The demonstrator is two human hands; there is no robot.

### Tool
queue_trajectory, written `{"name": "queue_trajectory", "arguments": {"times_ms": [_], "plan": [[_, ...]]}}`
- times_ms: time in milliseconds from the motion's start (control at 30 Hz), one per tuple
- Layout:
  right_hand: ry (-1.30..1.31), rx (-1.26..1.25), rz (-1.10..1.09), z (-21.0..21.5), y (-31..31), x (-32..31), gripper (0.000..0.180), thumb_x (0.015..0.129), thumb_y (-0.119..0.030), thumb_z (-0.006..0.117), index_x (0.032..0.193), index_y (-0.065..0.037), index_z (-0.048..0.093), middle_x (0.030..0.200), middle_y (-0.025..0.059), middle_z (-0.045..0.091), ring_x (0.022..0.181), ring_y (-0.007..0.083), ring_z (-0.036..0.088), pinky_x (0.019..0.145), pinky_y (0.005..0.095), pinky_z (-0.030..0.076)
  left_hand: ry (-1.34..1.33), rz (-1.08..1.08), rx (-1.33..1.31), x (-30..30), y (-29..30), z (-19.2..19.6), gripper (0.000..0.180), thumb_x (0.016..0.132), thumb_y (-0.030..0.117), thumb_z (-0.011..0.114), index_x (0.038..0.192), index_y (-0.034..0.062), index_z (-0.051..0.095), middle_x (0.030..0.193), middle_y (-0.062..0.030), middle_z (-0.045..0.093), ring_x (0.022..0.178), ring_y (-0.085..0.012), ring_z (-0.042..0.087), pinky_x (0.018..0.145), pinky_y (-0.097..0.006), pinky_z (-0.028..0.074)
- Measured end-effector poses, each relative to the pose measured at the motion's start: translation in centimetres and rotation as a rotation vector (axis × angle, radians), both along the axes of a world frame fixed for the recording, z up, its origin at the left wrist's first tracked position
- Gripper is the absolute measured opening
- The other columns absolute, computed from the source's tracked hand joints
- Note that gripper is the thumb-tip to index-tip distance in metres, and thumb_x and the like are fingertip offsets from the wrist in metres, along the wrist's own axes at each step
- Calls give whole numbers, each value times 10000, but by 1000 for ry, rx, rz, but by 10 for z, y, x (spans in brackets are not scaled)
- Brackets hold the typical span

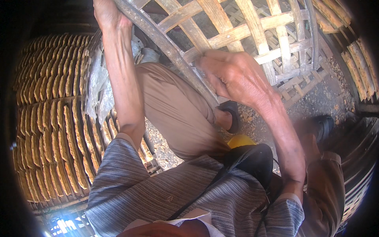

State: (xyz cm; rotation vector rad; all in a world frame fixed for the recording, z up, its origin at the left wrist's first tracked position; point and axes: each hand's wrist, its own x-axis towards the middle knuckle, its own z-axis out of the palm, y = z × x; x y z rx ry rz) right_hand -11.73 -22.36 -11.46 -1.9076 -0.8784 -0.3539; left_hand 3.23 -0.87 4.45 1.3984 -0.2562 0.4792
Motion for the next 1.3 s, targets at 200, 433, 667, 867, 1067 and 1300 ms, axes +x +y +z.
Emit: {"name": "queue_trajectory", "arguments": {"times_ms": [200,433,667,867,1067,1300], "plan": [[-6,-7,60,8,-10,4,176,869,51,728,1040,33,761,911,157,745,759,316,744,647,414,593,2,-43,-34,4,3,-4,476,1096,536,559,982,75,601,789,-82,646,666,-190,669,568,-295,601],[58,-80,84,8,-13,0,138,872,46,726,1002,13,754,919,152,753,795,319,751,673,415,591,-12,23,-27,0,7,4,504,1088,559,562,1040,60,615,837,-70,634,727,-188,664,640,-314,616],[60,97,-53,-1,-5,-2,179,871,46,719,1042,9,755,892,136,733,755,325,737,633,417,580,0,10,-64,5,10,1,517,1087,569,558,1033,58,618,851,-73,635,755,-199,670,665,-340,625],[-38,-94,74,-3,-16,0,168,895,29,724,1059,11,755,925,157,725,742,319,729,622,412,571,31,52,-62,2,8,3,543,1077,587,564,1030,49,621,856,-86,637,775,-214,680,691,-355,632],[45,3,-18,-2,-9,-2,139,864,37,719,1002,34,742,911,158,731,758,344,731,655,401,593,19,46,-77,3,14,4,540,1078,586,562,1009,54,620,865,-89,641,791,-219,681,711,-364,632],[167,65,32,-15,-15,5,122,923,39,697,1025,29,764,900,106,765,670,216,722,584,354,577,-4,134,-87,-3,7,8,534,1079,590,558,968,70,613,851,-82,639,802,-213,675,729,-385,629]]}}
